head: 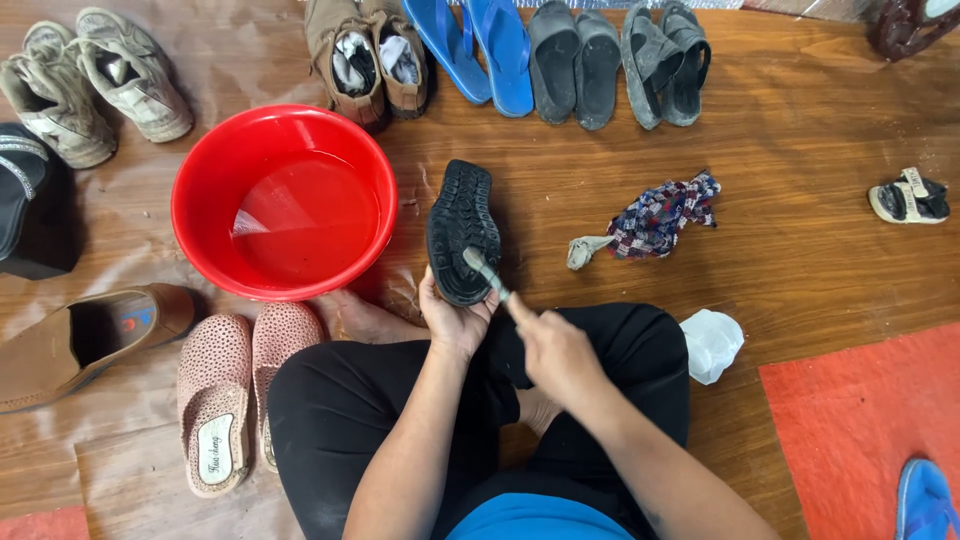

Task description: The person sits on the floor and scrubs the sole of a brown shoe using a toothbrush. They repeatedly dip the brush into a red bowl of water and continue scrubbing the shoe's sole and edges.

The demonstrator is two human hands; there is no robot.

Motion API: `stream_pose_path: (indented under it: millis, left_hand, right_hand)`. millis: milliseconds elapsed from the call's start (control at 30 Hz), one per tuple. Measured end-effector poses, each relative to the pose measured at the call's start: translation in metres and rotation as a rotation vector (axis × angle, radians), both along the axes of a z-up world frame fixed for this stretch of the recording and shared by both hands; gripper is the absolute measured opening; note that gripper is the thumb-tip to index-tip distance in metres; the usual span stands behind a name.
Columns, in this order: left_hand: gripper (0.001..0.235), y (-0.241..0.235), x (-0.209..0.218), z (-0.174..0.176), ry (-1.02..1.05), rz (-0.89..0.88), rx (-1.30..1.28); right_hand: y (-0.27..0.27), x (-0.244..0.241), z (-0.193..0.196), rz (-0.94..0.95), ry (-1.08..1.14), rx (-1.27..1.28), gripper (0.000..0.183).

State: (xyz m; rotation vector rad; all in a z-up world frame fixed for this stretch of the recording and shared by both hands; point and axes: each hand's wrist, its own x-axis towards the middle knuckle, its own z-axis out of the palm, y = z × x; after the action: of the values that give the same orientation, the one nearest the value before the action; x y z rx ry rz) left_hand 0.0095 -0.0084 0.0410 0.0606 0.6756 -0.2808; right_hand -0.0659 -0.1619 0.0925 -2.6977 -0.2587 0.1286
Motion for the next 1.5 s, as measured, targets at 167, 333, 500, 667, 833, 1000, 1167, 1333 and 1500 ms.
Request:
stream_pose_path:
  millis: [167,333,500,667,833,1000,1167,1333,1500]
  left_hand:
    - [0.048,-0.007,0.009,-0.024,-0.002,-0.021,0.012]
    - [0.046,-0.003,0.006,-0.006,-0.017,-0.061,0.037]
    - [0.043,0.001,0.007,0.001,0.067,0.03,0.014]
    - [0.051,-0.003,0.006,-0.003,0.028,-0.057,0.05]
    - [0.068,-0.003,0.009,-0.011,0.019,-0.071,0.123]
    - [0.062,-0.006,0.006,-0.018,-0.003,-0.047,0.057]
    - [0.075,-0.003,0.01,-0.025,-0.044,-0.103,0.065]
    - [0.082,-0.003,0.008,-0.034,0.004,-0.167,0.125]
    - [0.072,-0.002,0.007,-0.035,-0.036,-0.116,0.073]
  right_hand:
    - [-0.008,-0.013,0.002,-0.015,0.038,0.035,0.051]
    - [-0.022,0.015,0.0,-0.074,0.052,0.042,0.05]
    - [-0.013,0.006,0.0,-0.024,0.114,0.238,0.043]
    - [-0.032,0.012,-0.01,-0.058,0.052,0.169,0.042]
    - [-0.02,-0.002,0.001,-0.017,-0.047,0.218,0.033]
    - [-0.022,-0.011,-0.009,-0.052,-0.237,0.171,0.034]
    - [-0.024,-0.017,-0.039,-0.048,-0.181,0.168,0.044]
    - [-0.021,-0.023,-0.043,-0.039,-0.196,0.19,0.044]
    - [-0.039,-0.005,-0.054,-0.137,-0.182,0.233,0.044]
